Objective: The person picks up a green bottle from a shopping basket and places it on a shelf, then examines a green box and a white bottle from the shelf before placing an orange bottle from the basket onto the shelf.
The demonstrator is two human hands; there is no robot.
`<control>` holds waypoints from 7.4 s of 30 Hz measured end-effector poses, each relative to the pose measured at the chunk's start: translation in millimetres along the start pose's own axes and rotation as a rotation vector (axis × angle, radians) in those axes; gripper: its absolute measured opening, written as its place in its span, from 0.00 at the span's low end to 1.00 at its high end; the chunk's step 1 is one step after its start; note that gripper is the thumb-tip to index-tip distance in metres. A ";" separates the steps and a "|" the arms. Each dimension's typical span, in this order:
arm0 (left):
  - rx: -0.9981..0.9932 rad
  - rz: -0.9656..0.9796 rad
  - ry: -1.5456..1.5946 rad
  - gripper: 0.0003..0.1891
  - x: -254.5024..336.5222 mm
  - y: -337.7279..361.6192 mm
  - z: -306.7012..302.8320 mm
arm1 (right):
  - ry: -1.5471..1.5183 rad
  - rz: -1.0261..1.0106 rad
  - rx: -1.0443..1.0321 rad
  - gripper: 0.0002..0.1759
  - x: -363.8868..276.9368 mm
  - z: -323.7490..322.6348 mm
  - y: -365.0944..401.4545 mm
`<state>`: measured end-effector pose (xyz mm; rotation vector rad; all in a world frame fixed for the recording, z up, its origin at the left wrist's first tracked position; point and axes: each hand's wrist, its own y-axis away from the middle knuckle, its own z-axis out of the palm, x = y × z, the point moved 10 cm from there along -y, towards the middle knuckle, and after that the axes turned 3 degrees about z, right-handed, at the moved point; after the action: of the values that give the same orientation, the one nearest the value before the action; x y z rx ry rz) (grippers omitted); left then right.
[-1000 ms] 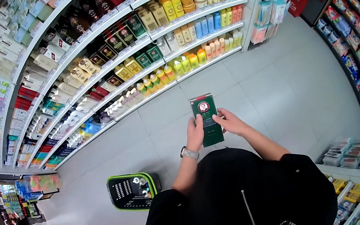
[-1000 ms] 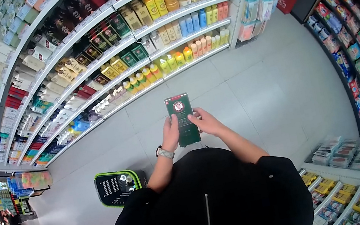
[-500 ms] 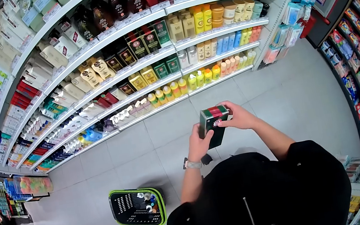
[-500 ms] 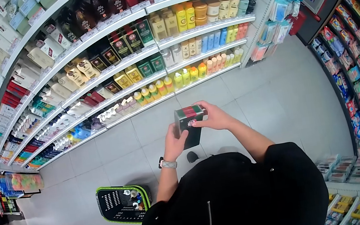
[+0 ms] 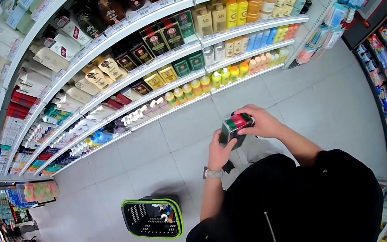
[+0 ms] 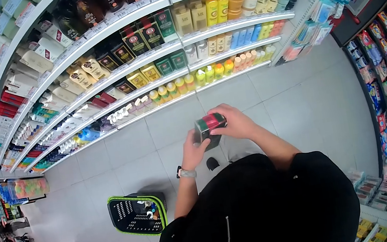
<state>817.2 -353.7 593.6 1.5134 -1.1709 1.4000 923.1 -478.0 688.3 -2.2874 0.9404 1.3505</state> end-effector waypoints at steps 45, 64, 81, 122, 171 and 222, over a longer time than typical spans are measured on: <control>0.095 -0.318 1.299 0.16 -70.8 -436.2 3.9 | 0.168 -0.182 0.382 0.25 28.2 -136.4 -353.3; 0.217 -0.385 1.044 0.18 -112.0 -436.4 14.4 | 0.116 -0.248 0.372 0.28 59.3 -138.3 -389.3; 0.200 -0.649 0.811 0.25 -165.2 -325.5 4.4 | 0.288 -0.130 0.233 0.30 75.9 -126.7 -438.7; 0.117 -0.583 0.381 0.18 -136.6 -300.1 -19.6 | 0.824 -0.003 0.153 0.10 70.6 -108.2 -482.5; 0.087 -0.674 0.538 0.13 -146.2 -298.7 -3.4 | 0.585 -0.083 0.134 0.13 108.1 -109.9 -502.4; 0.964 -0.308 1.101 0.20 -133.6 72.0 -178.8 | 0.485 -0.532 -0.648 0.51 -51.6 248.9 -149.6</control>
<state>696.7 -188.8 478.3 1.0207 0.4598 2.2196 845.3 -207.4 600.3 -3.1223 -0.0757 0.9601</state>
